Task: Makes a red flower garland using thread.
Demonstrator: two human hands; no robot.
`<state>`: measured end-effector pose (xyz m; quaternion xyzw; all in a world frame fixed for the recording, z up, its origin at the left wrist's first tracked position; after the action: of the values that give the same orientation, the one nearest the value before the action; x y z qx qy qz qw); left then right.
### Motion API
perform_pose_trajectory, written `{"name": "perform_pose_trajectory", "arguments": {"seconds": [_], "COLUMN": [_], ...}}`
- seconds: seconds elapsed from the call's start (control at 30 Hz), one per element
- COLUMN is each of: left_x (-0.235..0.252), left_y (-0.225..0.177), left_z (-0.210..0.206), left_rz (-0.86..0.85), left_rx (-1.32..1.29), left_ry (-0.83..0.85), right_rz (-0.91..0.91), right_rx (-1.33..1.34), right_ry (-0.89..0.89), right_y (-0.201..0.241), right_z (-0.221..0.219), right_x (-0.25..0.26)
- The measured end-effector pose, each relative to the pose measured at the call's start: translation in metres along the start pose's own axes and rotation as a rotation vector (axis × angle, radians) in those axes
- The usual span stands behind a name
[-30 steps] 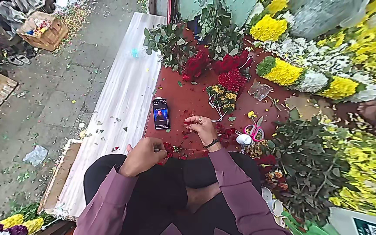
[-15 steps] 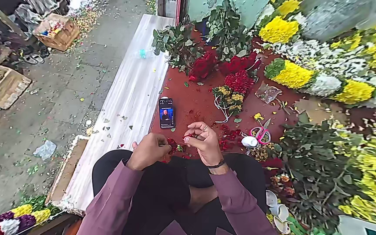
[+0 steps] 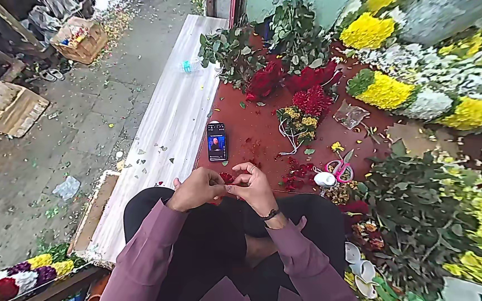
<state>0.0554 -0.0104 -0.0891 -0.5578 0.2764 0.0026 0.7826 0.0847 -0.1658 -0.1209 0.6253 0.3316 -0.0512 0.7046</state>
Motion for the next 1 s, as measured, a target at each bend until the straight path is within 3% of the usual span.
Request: {"name": "perform_pose_trajectory", "arguments": {"seconds": [0.2, 0.33, 0.43, 0.6, 0.77, 0.87, 0.93, 1.0], "left_x": [0.0, 0.0, 0.0, -0.002, -0.004, -0.005, -0.005, 0.001], "left_y": [0.0, 0.001, 0.004, 0.019, 0.008, -0.034, -0.072, -0.115], "left_z": [-0.001, 0.0, 0.005, 0.017, 0.032, 0.003, -0.031, -0.049], "left_rz": [-0.016, -0.01, 0.035, 0.125, 0.218, 0.189, -0.023, -0.302], "left_rx": [0.027, 0.092, 0.121, 0.133, 0.352, 0.614, 0.614, 0.428], "left_ry": [0.038, 0.029, 0.005, -0.071, -0.181, 0.087, 0.34, 0.395], "right_rz": [0.01, 0.06, 0.072, 0.12, 0.257, 0.406, 0.444, 0.458], "right_rx": [-0.208, -0.296, -0.258, -0.208, -0.167, -0.039, 0.071, 0.258], "right_ry": [0.056, 0.241, 0.388, 0.281, 0.494, 0.39, 0.38, 0.497], "right_y": [-0.004, -0.001, -0.015, -0.003, 0.021, 0.047, 0.051, 0.043], "right_z": [0.008, 0.011, 0.005, 0.024, 0.009, 0.017, 0.025, 0.023], "right_x": [0.008, 0.01, 0.016, 0.017, -0.008, -0.018, -0.013, -0.002]}}
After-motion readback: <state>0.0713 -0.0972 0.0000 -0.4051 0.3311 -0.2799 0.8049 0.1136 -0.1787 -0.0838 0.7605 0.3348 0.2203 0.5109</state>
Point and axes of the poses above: each hand's wrist, its own x-axis towards the middle knuckle, its own z-axis out of the back of the hand, y = z × x, the point moved 9 cm from there along x, towards the middle knuckle, and after that the axes turned 10 degrees about -z, right-handed, at the moved point
